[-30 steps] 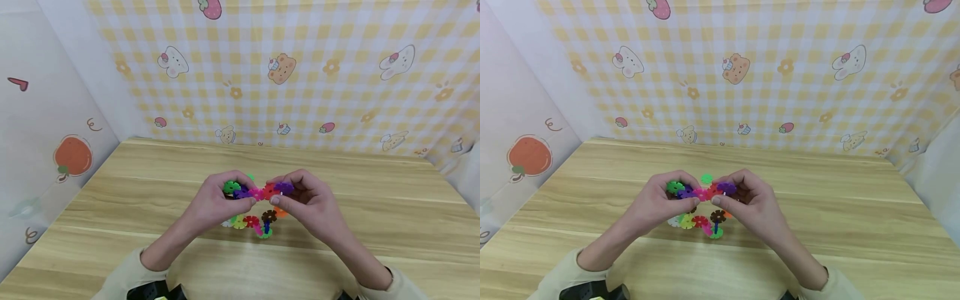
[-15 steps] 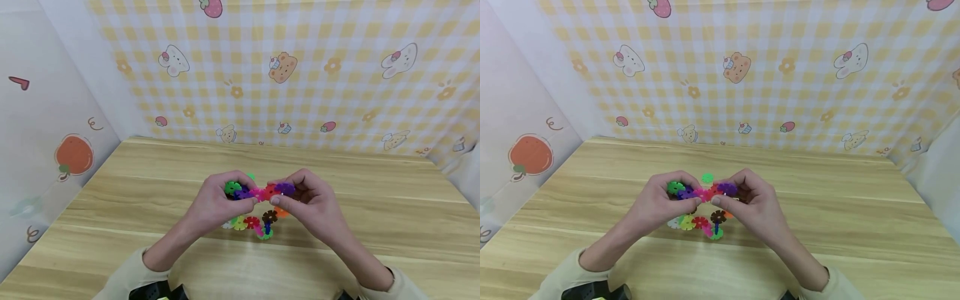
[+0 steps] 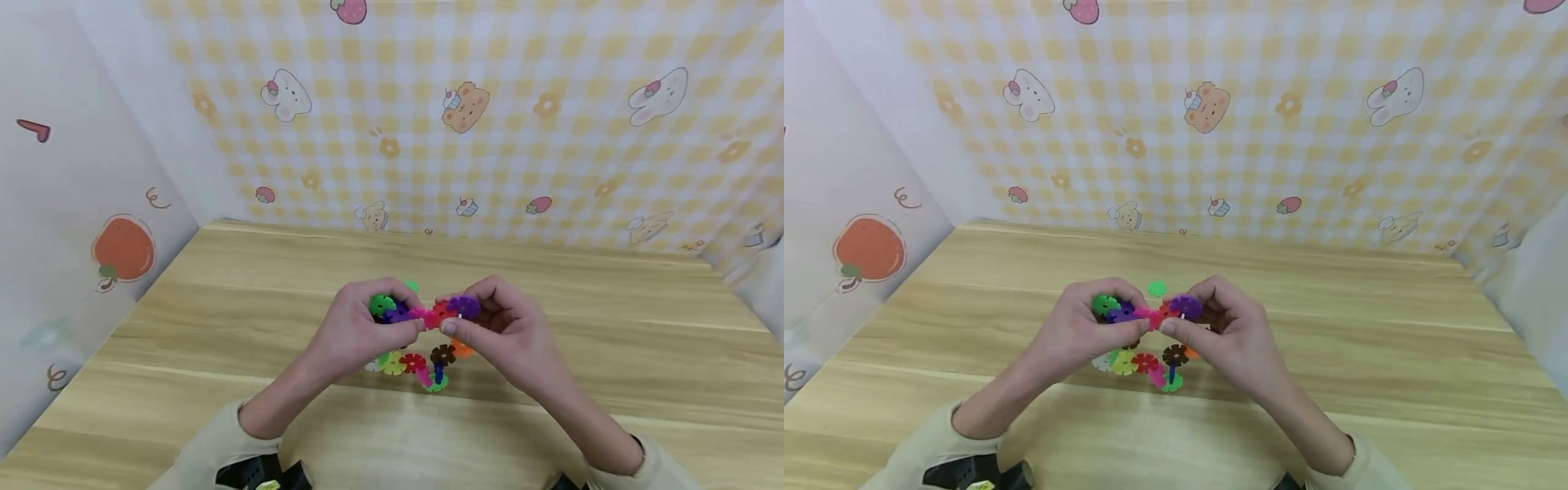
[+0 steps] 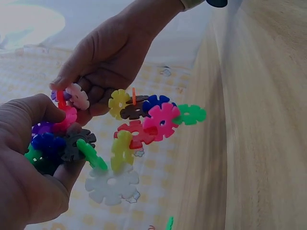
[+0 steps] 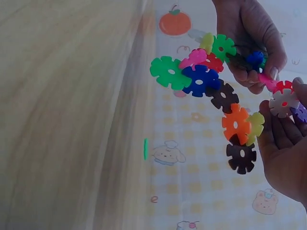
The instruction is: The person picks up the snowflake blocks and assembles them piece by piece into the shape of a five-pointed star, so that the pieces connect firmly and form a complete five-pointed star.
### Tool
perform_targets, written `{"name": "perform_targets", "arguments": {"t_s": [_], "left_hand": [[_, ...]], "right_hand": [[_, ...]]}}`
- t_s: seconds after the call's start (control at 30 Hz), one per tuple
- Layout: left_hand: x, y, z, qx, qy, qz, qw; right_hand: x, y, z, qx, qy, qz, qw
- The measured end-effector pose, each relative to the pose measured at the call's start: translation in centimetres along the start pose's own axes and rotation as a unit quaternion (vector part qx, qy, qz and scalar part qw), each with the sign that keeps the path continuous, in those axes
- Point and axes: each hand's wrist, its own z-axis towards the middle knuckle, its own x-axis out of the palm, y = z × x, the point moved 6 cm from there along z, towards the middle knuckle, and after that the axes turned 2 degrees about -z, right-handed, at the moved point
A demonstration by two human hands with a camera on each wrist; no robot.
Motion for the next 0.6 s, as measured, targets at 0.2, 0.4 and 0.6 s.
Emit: {"name": "perform_targets", "arguments": {"t_s": [0.2, 0.4, 0.6], "left_hand": [[-0.4, -0.4, 0.2, 0.006, -0.012, -0.005, 0.9999], [-0.3, -0.4, 0.4, -0.003, -0.010, -0.018, 0.9998], [-0.4, -0.3, 0.2, -0.005, -0.012, -0.025, 0.9996]], "right_hand": [[-0.6, 0.7, 0.3, -0.053, 0.000, -0.081, 0.995], [-1.2, 1.3, 0.3, -0.115, -0.020, -0.183, 0.976], [-0.8, 1.4, 0.5, -0.106, 0.017, -0.137, 0.985]]}}
